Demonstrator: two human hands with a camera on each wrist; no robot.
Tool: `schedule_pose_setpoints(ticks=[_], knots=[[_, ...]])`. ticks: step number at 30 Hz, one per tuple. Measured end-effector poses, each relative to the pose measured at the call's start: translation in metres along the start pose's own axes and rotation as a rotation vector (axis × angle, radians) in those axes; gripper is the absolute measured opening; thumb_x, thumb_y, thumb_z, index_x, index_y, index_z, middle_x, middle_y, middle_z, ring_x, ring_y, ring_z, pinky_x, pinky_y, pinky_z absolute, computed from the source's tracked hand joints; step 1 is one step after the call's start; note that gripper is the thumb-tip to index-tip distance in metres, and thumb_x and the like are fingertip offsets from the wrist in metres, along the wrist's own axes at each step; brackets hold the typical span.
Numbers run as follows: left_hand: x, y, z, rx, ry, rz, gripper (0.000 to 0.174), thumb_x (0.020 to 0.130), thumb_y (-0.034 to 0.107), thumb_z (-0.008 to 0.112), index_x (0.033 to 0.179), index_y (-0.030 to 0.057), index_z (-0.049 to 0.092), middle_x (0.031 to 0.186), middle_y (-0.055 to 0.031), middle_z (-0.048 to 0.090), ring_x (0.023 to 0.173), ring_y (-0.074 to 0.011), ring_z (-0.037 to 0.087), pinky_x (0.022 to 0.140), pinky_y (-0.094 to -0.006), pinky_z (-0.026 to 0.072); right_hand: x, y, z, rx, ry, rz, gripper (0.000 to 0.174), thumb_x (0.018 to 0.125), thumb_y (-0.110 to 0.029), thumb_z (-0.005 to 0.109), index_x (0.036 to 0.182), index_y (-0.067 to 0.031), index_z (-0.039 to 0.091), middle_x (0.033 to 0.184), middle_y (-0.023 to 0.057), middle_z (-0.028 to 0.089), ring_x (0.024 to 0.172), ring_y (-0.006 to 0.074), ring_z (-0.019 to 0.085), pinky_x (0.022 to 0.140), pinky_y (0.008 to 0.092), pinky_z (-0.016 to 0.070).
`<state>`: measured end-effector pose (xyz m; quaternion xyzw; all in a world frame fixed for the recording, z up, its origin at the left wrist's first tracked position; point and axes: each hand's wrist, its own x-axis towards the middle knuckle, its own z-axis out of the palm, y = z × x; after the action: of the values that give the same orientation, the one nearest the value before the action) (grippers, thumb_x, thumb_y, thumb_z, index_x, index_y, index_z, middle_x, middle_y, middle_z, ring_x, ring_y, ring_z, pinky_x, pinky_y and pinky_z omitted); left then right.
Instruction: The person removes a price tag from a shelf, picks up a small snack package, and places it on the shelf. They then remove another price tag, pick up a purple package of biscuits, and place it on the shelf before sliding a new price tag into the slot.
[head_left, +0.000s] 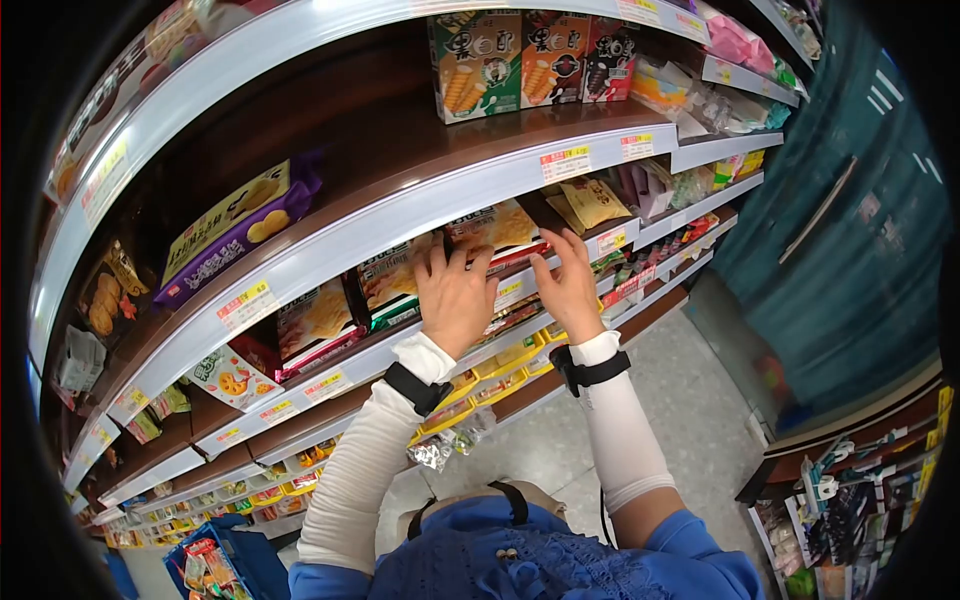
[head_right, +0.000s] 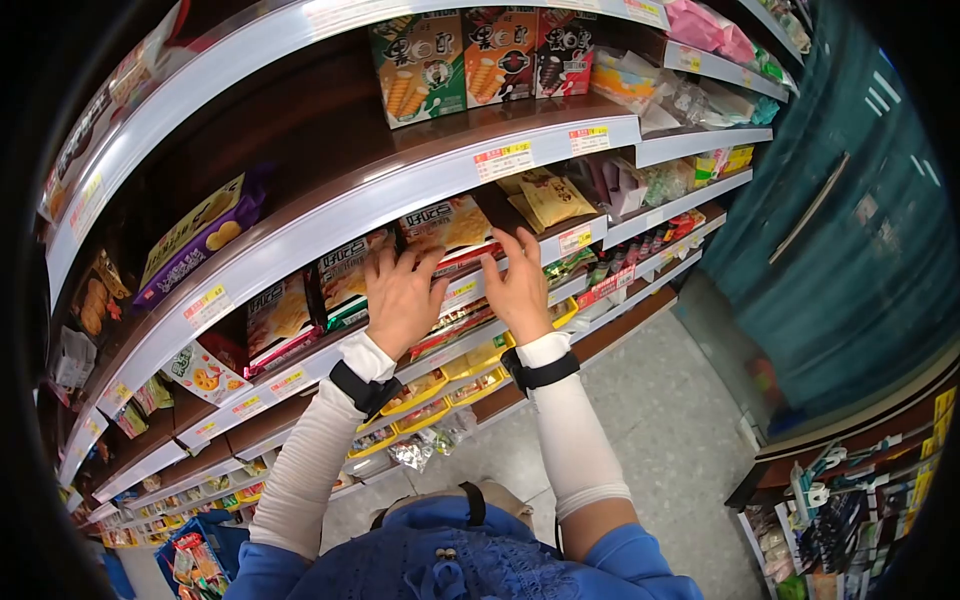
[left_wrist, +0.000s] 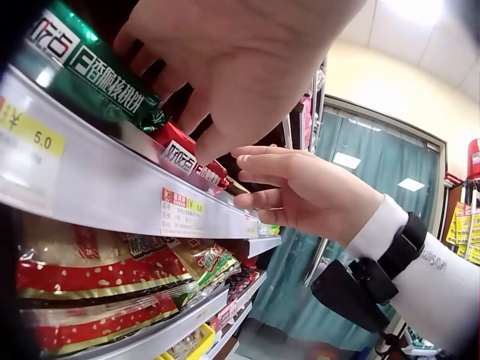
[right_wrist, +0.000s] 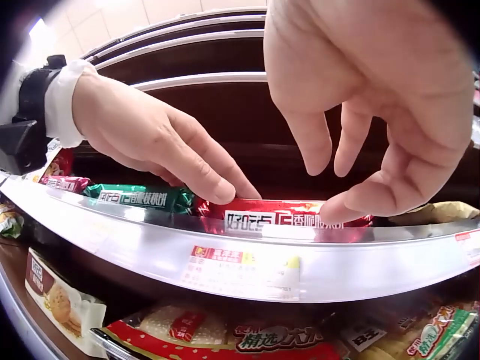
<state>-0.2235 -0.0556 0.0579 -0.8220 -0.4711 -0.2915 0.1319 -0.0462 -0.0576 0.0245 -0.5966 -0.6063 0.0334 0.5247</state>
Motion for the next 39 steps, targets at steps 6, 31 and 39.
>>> schedule_pose_setpoints(ticks=[6, 31, 39], knots=[[0.006, 0.001, 0.008, 0.024, 0.028, 0.046, 0.039, 0.081, 0.019, 0.066, 0.12, 0.0123, 0.063, 0.123, -0.0109, 0.06, 0.124, -0.0368, 0.044, 0.106, -0.055, 0.0284, 0.003, 0.004, 0.0, 0.08, -0.089, 0.11, 0.04, 0.088, -0.02, 0.065, 0.127, -0.0117, 0.06, 0.132, 0.0207, 0.052, 0.096, 0.0308, 0.065, 0.074, 0.0323, 0.0532], [-0.002, 0.013, -0.001, -0.193, 0.052, -0.004, 0.048, 0.082, 0.018, 0.064, 0.128, 0.0073, 0.057, 0.126, -0.0166, 0.055, 0.117, -0.0362, 0.05, 0.101, -0.0512, 0.0363, 0.001, 0.009, -0.01, 0.159, 0.011, 0.051, 0.033, 0.089, -0.009, 0.063, 0.122, -0.006, 0.062, 0.13, 0.0184, 0.051, 0.093, 0.0273, 0.064, 0.07, 0.0285, 0.0545], [-0.06, -0.051, -0.052, 0.065, -0.051, -0.321, 0.054, 0.08, 0.024, 0.068, 0.131, 0.0108, 0.054, 0.132, -0.0124, 0.052, 0.124, -0.0344, 0.046, 0.106, -0.0638, 0.0237, -0.049, -0.08, 0.017, 0.36, -0.288, -0.047, 0.038, 0.088, -0.003, 0.062, 0.125, -0.0101, 0.062, 0.134, 0.0103, 0.051, 0.09, 0.0142, 0.062, 0.067, 0.0233, 0.0531]])
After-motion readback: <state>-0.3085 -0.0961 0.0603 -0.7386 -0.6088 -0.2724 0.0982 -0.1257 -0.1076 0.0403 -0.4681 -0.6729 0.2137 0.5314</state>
